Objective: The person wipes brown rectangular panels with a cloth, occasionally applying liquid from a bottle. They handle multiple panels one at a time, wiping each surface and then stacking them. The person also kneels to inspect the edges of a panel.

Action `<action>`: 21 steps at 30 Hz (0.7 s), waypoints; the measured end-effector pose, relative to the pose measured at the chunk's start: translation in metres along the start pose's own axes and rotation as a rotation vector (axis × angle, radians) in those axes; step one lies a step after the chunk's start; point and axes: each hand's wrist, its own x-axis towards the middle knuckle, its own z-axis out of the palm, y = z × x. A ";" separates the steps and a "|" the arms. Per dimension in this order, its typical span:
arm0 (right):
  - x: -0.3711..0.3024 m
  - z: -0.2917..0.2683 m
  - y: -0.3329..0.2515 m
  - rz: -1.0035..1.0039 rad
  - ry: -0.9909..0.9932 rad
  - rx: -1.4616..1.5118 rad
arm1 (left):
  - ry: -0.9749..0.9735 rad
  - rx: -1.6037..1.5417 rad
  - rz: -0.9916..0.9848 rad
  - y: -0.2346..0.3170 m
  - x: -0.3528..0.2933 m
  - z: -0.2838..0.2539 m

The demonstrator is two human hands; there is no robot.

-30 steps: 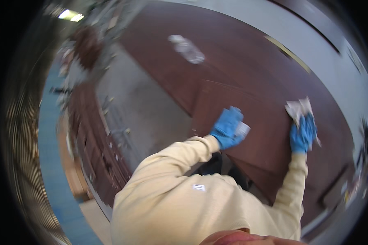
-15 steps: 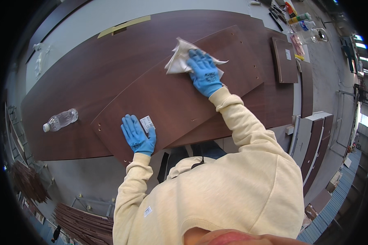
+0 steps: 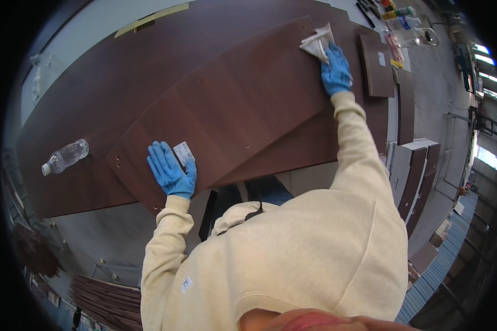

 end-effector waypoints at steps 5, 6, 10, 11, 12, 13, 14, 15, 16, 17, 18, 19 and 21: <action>-0.037 -0.014 -0.192 0.027 -0.052 0.178 | 0.029 0.017 0.028 0.002 0.002 -0.001; -0.042 -0.016 -0.242 0.008 -0.111 0.272 | 0.037 0.016 0.035 0.002 0.000 0.002; -0.071 -0.014 -0.318 -0.275 -0.187 0.361 | 0.089 0.017 0.055 -0.003 -0.001 0.005; -0.054 -0.015 -0.301 -0.212 -0.210 0.335 | 0.079 0.020 0.048 -0.003 -0.002 0.003; -0.040 -0.010 -0.276 -0.149 -0.237 0.315 | 0.064 0.028 0.038 -0.006 -0.006 -0.001; -0.023 0.006 -0.220 -0.105 -0.113 0.254 | 0.050 0.034 0.036 -0.005 -0.010 -0.001; -0.001 0.015 -0.161 0.100 -0.167 0.220 | 0.040 0.037 0.036 -0.003 -0.008 0.000; 0.027 0.002 -0.109 0.134 -0.097 0.080 | 0.052 0.040 0.038 -0.003 -0.005 0.002; 0.037 -0.001 -0.043 0.177 0.070 0.053 | 0.051 0.007 0.059 0.003 0.005 0.007; 0.036 0.005 -0.050 0.268 0.017 0.014 | 0.041 0.009 0.050 0.004 0.004 0.007; 0.035 0.008 -0.066 0.367 -0.036 -0.029 | 0.028 0.012 0.049 0.003 0.003 0.004; 0.033 0.010 -0.084 0.465 -0.086 -0.076 | 0.025 0.015 0.049 0.003 0.002 0.004; -0.015 0.005 -0.197 0.200 -0.194 0.056 | 0.024 0.044 0.023 -0.001 -0.004 0.002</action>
